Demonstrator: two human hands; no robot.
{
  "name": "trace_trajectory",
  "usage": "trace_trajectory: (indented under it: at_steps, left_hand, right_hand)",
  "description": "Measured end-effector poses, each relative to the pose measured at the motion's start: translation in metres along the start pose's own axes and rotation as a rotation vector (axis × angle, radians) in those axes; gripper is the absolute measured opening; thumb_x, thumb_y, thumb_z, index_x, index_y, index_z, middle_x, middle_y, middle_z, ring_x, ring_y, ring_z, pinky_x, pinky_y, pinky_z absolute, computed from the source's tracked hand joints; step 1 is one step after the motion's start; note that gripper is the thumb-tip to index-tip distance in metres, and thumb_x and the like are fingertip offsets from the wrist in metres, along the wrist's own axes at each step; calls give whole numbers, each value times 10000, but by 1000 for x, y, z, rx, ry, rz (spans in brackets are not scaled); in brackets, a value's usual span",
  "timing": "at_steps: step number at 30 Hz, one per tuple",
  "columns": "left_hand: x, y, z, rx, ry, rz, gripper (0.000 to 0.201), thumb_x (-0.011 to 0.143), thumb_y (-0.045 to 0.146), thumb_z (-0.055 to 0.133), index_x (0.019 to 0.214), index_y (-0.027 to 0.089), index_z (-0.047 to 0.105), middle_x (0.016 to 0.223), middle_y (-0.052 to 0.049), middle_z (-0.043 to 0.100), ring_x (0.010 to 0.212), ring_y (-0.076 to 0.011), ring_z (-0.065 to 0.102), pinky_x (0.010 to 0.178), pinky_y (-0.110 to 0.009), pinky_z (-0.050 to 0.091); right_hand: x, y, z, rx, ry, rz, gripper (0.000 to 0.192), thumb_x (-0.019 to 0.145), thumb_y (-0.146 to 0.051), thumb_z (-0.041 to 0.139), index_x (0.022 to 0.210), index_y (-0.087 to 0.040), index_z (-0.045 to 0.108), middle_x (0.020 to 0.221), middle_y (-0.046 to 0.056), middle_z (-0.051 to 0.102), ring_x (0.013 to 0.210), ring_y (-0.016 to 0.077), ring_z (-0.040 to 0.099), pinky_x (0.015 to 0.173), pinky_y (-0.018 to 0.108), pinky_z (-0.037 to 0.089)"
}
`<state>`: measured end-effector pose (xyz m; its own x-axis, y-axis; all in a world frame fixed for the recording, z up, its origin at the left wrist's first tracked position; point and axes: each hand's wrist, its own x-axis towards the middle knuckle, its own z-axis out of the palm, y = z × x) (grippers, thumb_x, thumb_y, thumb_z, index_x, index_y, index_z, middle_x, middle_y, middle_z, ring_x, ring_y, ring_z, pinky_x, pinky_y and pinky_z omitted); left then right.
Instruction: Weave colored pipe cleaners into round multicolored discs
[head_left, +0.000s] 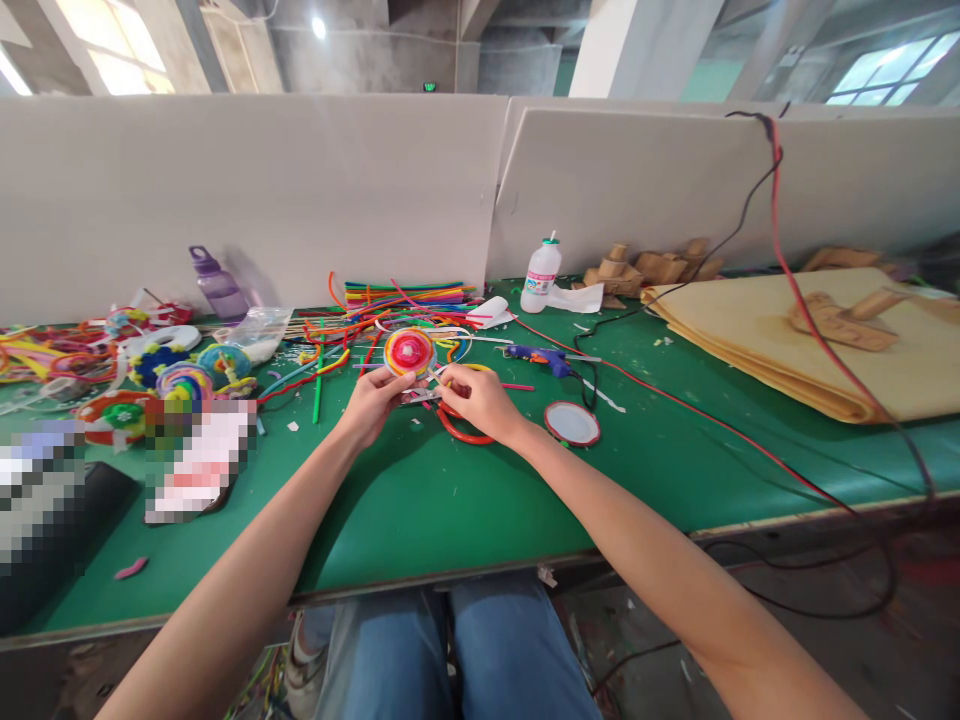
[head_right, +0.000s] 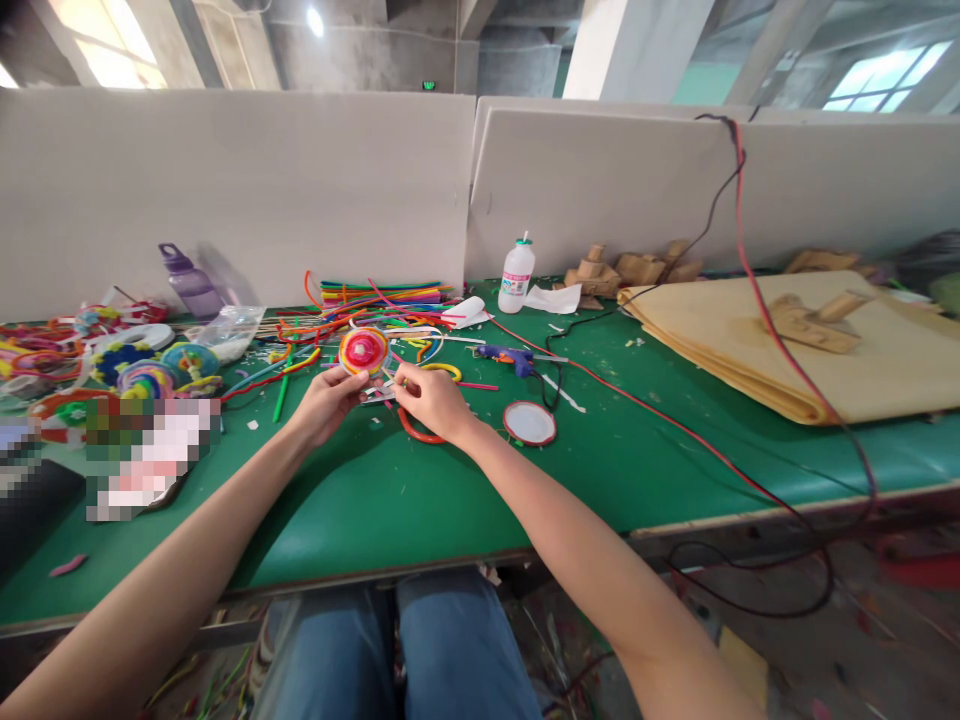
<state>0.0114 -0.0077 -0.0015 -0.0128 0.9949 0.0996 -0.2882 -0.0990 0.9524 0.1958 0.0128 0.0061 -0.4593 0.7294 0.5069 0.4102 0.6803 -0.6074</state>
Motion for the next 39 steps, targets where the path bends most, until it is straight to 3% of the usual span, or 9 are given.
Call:
trace_trajectory:
  at_steps: [39]
  left_hand:
    - [2, -2, -2, -29, -17, -4, 303, 582, 338, 835, 786, 143, 725, 794, -70, 736, 760, -185, 678, 616, -252, 448]
  right_hand:
    - [0, 1, 0, -1, -4, -14, 123, 825, -231, 558, 713, -187, 533, 544, -55, 447, 505, 89, 406, 553, 226, 294]
